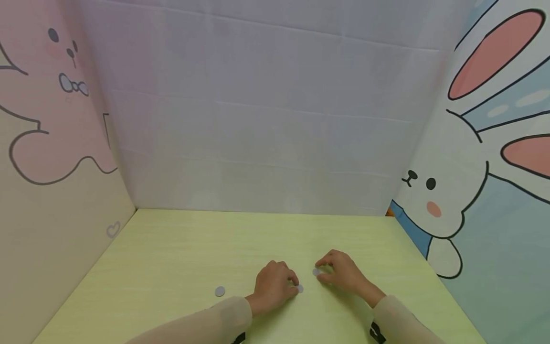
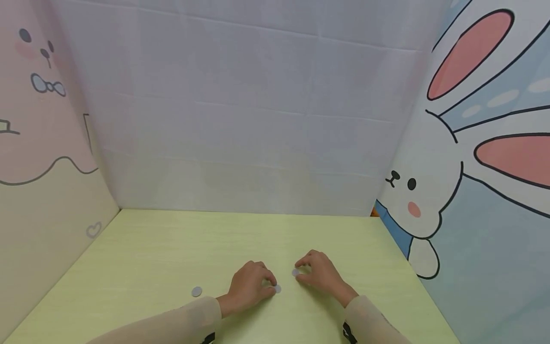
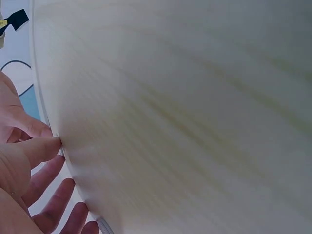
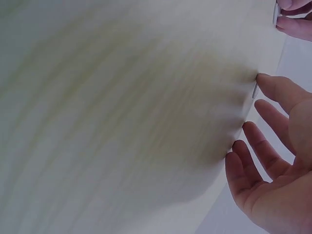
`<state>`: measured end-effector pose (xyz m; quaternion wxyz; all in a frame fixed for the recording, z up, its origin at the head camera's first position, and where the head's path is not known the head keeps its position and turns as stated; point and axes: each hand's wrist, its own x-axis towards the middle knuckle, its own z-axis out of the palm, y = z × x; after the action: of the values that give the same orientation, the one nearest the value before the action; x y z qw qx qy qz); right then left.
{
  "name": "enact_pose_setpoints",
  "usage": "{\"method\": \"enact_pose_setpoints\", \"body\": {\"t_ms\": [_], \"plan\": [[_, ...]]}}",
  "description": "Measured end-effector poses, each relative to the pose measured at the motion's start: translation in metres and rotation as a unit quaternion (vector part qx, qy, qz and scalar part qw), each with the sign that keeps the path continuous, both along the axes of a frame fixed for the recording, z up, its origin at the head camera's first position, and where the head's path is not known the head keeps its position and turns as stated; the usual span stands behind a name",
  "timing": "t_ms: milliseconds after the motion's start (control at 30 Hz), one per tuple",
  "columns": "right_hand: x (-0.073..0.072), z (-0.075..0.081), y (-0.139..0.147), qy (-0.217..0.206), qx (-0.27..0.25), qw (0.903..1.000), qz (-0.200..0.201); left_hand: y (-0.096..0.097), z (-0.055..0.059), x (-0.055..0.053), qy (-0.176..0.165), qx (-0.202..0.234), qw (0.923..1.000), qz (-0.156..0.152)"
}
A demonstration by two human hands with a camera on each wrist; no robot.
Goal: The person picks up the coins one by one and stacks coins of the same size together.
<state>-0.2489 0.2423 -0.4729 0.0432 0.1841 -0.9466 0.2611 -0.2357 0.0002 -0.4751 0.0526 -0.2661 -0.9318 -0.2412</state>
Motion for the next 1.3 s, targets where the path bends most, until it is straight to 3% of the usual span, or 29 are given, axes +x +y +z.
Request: {"method": "enact_pose_setpoints", "body": {"t_ms": [1300], "plan": [[0.001, -0.009, -0.003, 0.039, 0.022, 0.9989, -0.014, 0.002, -0.001, 0.000, 0.001, -0.002, 1.0000, 0.006]]}}
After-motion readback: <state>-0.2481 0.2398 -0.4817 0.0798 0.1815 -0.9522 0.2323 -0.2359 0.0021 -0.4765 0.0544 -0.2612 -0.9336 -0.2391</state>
